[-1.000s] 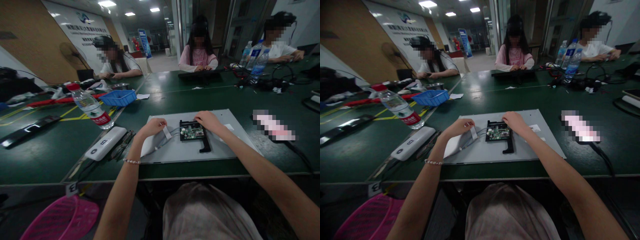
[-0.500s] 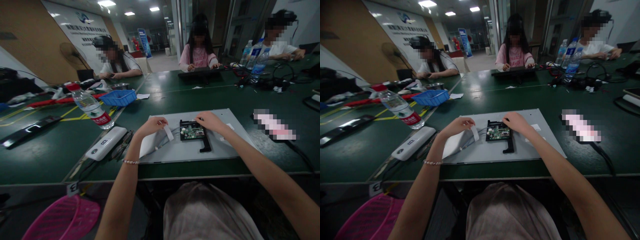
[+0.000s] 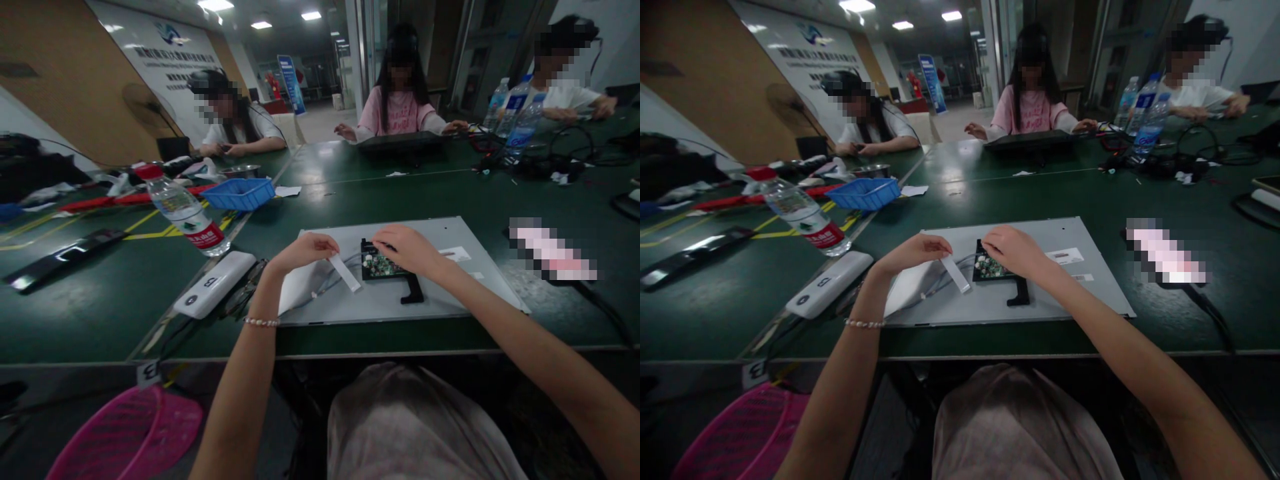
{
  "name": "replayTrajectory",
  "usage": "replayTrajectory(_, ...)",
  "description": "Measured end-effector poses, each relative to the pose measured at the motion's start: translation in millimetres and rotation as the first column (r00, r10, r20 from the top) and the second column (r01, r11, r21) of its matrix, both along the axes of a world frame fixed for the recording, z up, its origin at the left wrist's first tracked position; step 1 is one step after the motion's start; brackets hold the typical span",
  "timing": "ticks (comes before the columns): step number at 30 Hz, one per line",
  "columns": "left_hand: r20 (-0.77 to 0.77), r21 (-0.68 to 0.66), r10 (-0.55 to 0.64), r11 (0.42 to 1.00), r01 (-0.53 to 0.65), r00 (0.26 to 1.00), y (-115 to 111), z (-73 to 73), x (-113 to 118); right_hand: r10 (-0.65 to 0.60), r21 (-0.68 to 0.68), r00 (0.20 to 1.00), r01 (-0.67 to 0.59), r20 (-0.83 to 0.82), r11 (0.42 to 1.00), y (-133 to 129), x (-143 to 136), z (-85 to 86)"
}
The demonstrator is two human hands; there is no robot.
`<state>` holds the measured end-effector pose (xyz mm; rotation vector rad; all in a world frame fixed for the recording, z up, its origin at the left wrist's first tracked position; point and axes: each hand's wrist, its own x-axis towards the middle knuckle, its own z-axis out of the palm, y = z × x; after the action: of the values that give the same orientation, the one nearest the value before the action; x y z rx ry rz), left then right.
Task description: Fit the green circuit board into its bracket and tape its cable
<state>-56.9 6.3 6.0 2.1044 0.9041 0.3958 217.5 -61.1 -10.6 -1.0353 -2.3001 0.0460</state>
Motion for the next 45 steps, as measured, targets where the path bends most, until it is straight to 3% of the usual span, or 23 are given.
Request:
replayTrajectory(6, -0.037, -0.007, -0.019, 1.0, 0.019, 0.999, -1, 3.7, -2, 0.308, 0.063, 0.942, -0.318, 0.133, 0.946, -24, -30, 2.3)
replayTrajectory(12, -0.013, -0.022, -0.058, 0.998, 0.057, 0.998, -9, 15.1, -6, 0.443, 0.101, 0.866, -0.475, 0.232, 0.874, -39, -48, -5.2)
replayTrajectory(19, -0.109, -0.098, -0.177, 0.981, 0.167, 0.978, -10, 10.6, -8, 0.458, 0.111, 0.845, -0.502, 0.276, 0.858, -46, -56, -10.3)
replayTrajectory(27, -0.087, -0.042, 0.006, 0.999, -0.009, 0.996, -5, 4.9, -8, 0.425, 0.075, 0.856, -0.463, 0.294, 0.883, -44, -56, -14.4)
replayTrajectory(32, -0.164, -0.046, 0.012, 0.999, -0.02, 0.986, 1, -0.1, -11, 0.409, 0.05, 0.859, -0.443, 0.308, 0.895, -41, -55, -15.0)
replayTrajectory(36, -0.184, 0.021, 0.034, 0.999, -0.03, 0.982, 0, 5.2, -13, 0.413, 0.048, 0.858, -0.447, 0.305, 0.893, -41, -55, -15.9)
replayTrajectory(40, -0.08, 0.145, 0.079, 0.987, -0.067, 0.994, -9, 14.5, -9, 0.414, 0.06, 0.855, -0.453, 0.311, 0.89, -41, -55, -18.1)
replayTrajectory(42, -0.005, 0.133, 0.043, 0.99, -0.042, 0.999, -14, 17.4, -5, 0.408, 0.063, 0.856, -0.448, 0.316, 0.892, -41, -56, -19.1)
replayTrajectory(45, 0.007, 0.052, -0.104, 0.993, 0.104, 0.995, -18, 16.9, 2, 0.401, 0.06, 0.858, -0.441, 0.32, 0.895, -40, -56, -20.0)
